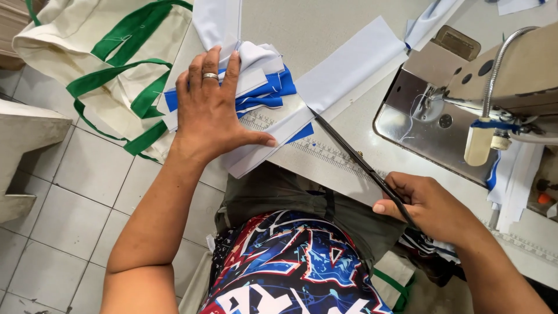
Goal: Cutting fabric pieces into strips using scissors on a workbench in a sewing factory.
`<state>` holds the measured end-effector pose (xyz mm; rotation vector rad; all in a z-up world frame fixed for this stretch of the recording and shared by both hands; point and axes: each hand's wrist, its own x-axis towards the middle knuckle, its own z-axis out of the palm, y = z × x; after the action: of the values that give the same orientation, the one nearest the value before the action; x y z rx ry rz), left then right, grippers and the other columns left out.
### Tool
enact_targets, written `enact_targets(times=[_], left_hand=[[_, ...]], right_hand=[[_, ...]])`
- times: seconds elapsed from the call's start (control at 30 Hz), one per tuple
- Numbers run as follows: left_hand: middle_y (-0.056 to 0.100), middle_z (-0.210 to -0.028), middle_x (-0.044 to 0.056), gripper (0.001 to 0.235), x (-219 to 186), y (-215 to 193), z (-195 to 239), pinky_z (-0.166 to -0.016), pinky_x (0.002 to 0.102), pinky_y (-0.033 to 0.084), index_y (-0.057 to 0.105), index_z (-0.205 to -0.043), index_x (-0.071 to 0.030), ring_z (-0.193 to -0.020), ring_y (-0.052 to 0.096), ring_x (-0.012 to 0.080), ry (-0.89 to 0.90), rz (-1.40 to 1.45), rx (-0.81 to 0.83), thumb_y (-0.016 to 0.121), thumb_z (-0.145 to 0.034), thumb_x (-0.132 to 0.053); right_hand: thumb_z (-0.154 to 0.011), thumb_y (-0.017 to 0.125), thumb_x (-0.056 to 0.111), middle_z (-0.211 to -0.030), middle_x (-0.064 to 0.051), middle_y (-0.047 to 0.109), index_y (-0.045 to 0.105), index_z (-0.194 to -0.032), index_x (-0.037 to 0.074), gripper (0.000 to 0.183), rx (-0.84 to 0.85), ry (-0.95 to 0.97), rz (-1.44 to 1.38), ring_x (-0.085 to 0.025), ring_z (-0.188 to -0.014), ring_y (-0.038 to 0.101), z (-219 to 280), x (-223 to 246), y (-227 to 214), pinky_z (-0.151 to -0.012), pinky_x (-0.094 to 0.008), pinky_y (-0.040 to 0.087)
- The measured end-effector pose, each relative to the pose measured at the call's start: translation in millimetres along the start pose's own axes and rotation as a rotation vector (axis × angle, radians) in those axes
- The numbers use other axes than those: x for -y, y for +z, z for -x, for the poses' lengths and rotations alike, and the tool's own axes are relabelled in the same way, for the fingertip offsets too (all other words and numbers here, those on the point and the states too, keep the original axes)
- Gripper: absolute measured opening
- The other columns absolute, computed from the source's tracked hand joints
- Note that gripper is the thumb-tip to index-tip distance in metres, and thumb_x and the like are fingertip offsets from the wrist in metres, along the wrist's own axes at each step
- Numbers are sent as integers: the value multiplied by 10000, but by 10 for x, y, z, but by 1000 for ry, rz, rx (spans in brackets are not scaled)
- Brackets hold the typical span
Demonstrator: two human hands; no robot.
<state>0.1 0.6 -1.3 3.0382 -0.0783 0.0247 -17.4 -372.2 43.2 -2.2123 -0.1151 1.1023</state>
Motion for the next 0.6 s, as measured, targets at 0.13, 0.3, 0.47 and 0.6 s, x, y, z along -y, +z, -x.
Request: enact_targets(times=[0.13,0.3,0.47,0.6], left_hand=[[265,-1477,186,1471,0,15,-5,-1033,503,245,290,-1498,-87,-1320,248,359,11,-9,-39,501,-418,-1064],[272,-1464,197,1443,60,10,-63,-1046,518,227,298,-1493,-86,-1323,238,372,24,39,-46,559,-429,-1024],[430,-1327,193,927,207,7,-411,-925,544,295,467,-1409,-114,-1216,304,381,44,177,-120,678,-766,-749],[472,-1278,197,751,228,153,-936,-891,528,313,522,-1321,-83,-1169,356,386,103,177,-288,667,-891,-681]], right_hand=[[-832,785,285,-632,16,276,374,-647,110,484,-8,-6,-51,-122,-575,272,-4,-29,7,-529,-289,220],[-800,806,264,-635,8,301,396,-651,110,463,-13,2,-44,-132,-582,281,50,-129,-48,-542,-292,232],[-766,663,450,-599,28,570,634,-707,169,288,-36,-67,96,-128,-528,526,136,-342,-261,-526,-261,406],[-812,746,378,-591,-13,374,445,-637,87,454,-245,9,103,-151,-577,350,86,-41,-254,-551,-291,254]])
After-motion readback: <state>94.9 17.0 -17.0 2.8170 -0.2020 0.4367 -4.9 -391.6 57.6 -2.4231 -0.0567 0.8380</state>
